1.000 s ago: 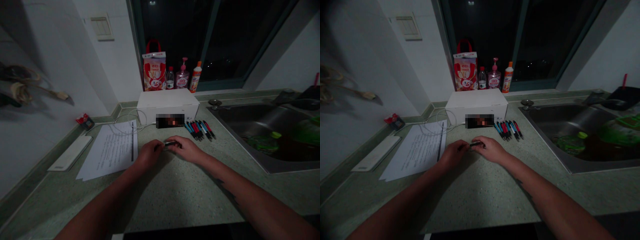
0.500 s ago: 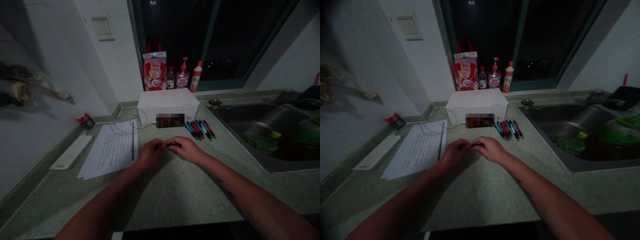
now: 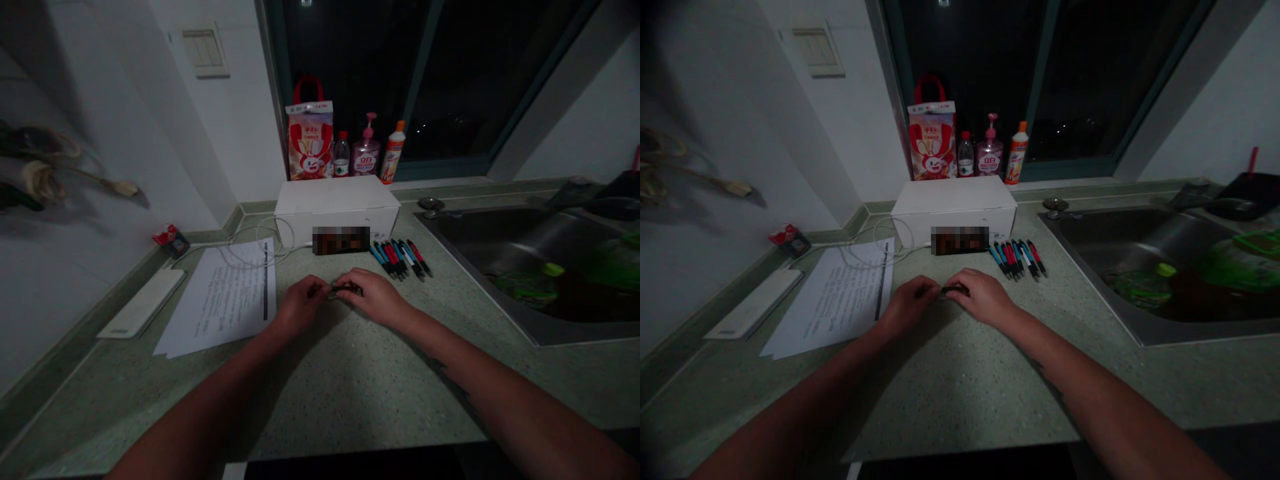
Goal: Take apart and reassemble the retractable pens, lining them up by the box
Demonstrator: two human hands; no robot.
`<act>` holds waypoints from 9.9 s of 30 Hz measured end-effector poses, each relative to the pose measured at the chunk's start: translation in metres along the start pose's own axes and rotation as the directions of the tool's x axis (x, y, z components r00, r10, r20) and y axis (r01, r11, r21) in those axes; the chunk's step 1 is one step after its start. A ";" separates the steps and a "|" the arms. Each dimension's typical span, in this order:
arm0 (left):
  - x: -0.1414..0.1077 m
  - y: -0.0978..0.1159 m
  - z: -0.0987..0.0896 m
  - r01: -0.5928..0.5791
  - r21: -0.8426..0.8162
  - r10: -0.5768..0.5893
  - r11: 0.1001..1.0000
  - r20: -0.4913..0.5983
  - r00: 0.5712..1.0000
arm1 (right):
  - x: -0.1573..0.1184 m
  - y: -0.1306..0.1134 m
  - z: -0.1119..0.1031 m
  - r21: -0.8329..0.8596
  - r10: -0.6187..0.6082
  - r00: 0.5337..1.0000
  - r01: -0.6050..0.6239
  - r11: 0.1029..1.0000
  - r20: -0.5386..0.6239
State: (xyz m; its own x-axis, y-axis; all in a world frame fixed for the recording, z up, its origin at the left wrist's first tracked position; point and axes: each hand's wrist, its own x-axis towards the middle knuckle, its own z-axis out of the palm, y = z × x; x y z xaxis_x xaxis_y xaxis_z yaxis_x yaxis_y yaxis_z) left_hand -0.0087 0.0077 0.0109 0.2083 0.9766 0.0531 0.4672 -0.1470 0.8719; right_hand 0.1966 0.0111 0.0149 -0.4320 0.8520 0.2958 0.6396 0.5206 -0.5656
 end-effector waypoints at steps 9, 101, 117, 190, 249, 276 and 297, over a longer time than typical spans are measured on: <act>0.005 -0.004 -0.003 0.061 0.021 -0.061 0.998 0.006 0.998 | -0.003 0.000 -0.001 -0.120 -0.076 0.997 0.074 0.990 -0.014; -0.001 0.002 -0.001 -0.012 -0.219 -0.005 0.976 -0.076 0.997 | -0.003 -0.002 0.000 0.087 0.067 0.998 -0.066 0.994 -0.008; 0.000 0.004 -0.003 -0.019 -0.259 -0.005 0.966 -0.092 0.996 | -0.003 -0.003 -0.001 0.116 0.103 0.995 -0.102 0.988 -0.003; 0.005 -0.012 0.008 -0.296 0.610 0.251 0.735 0.160 0.955 | 0.000 0.000 0.001 -0.390 0.196 0.960 -0.105 0.915 0.201; 0.015 -0.020 0.007 -0.258 0.453 0.285 0.854 0.009 0.958 | 0.007 0.009 -0.002 -0.104 0.232 0.959 -0.250 0.963 -0.160; 0.012 -0.010 0.000 -0.425 0.701 0.321 0.572 0.286 0.903 | 0.003 0.017 -0.008 -0.320 0.203 0.969 -0.239 0.917 -0.140; 0.013 -0.005 -0.016 -0.421 0.699 0.495 0.578 0.110 0.862 | 0.001 0.012 -0.003 -0.348 0.013 0.996 -0.044 0.937 -0.091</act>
State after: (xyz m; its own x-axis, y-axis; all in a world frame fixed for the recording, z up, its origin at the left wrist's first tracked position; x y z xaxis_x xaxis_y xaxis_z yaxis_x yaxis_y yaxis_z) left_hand -0.0218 0.0235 0.0149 0.5051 0.7521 0.4234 0.7833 -0.6055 0.1410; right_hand 0.2057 0.0180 0.0105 -0.3638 0.8601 0.3576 0.8392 0.4692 -0.2750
